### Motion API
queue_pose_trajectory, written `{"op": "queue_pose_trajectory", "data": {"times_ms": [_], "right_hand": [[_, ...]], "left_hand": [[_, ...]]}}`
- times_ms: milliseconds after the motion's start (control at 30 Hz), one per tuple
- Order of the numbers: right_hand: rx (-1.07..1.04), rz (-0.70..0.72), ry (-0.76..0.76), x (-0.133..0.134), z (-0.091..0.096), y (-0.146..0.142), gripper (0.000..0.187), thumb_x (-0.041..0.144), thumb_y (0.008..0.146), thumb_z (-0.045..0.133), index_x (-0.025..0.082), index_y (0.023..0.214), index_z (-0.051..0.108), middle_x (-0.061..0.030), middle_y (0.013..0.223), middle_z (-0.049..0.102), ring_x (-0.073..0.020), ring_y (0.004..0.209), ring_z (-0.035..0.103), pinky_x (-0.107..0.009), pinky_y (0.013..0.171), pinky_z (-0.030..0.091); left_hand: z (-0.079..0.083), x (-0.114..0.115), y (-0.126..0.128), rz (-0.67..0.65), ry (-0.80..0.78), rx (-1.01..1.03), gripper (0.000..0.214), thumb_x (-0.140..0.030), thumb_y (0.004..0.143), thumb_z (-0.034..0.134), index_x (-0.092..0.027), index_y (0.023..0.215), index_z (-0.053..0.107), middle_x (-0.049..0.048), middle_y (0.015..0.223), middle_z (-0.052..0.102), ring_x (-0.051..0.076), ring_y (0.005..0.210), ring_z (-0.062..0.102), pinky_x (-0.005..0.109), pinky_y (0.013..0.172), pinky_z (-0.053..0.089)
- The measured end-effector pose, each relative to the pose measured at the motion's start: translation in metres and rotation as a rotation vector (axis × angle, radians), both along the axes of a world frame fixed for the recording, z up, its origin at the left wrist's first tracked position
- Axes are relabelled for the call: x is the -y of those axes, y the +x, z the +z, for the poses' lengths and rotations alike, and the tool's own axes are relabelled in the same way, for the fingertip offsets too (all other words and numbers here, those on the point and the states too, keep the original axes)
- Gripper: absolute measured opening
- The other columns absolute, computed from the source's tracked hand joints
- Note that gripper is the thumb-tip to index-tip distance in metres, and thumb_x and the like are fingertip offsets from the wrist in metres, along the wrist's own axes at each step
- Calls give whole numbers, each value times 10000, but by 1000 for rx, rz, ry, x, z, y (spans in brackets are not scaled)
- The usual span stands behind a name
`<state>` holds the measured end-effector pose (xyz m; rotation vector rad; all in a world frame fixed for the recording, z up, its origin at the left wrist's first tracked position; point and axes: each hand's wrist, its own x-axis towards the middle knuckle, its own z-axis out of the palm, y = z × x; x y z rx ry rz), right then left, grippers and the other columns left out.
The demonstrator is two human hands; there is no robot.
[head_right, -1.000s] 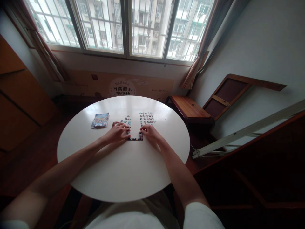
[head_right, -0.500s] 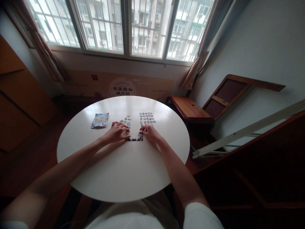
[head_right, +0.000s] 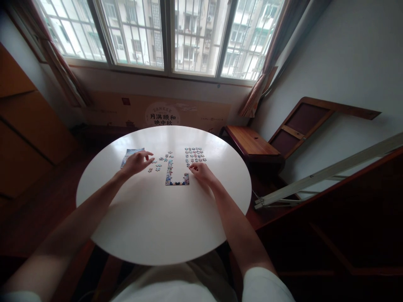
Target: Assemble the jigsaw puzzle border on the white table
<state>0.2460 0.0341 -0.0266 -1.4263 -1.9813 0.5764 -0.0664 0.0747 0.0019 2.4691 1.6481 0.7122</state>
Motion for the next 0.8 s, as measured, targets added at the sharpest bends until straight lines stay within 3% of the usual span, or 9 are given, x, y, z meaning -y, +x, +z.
{"op": "queue_pose_trajectory", "data": {"times_ms": [133,267,467,667,800], "right_hand": [[34,31,-33,2,1,-1,214,258,806,555,135,848,725,-48,726,672,-132,630,561,-247,617,431],[57,42,-55,3,1,-2,208,262,812,559,146,856,727,-51,749,678,-137,656,570,-248,631,426],[57,45,-93,5,3,-1,221,279,819,554,149,867,726,-52,771,676,-139,669,573,-247,633,422],[66,25,-91,7,5,-3,226,282,813,559,139,870,725,-45,731,664,-129,635,548,-246,631,413],[66,29,-87,4,1,-2,224,285,810,566,140,875,724,-44,738,666,-129,642,553,-241,627,409]], "left_hand": [[7,-6,-19,64,-173,38,382,-396,850,470,-180,1083,682,58,764,693,200,711,640,291,643,428],[7,5,-5,54,-206,-52,546,-455,823,530,-177,1291,561,77,852,715,255,818,660,323,728,438],[-7,37,37,-224,-255,-271,777,-636,823,476,-239,1473,323,75,901,723,274,801,668,296,678,422],[-16,35,40,-275,-257,-277,791,-682,855,374,-218,1491,286,70,828,716,246,711,657,274,624,394],[-18,33,38,-277,-252,-245,783,-698,839,400,-214,1455,369,66,818,716,235,694,649,276,650,403]]}}
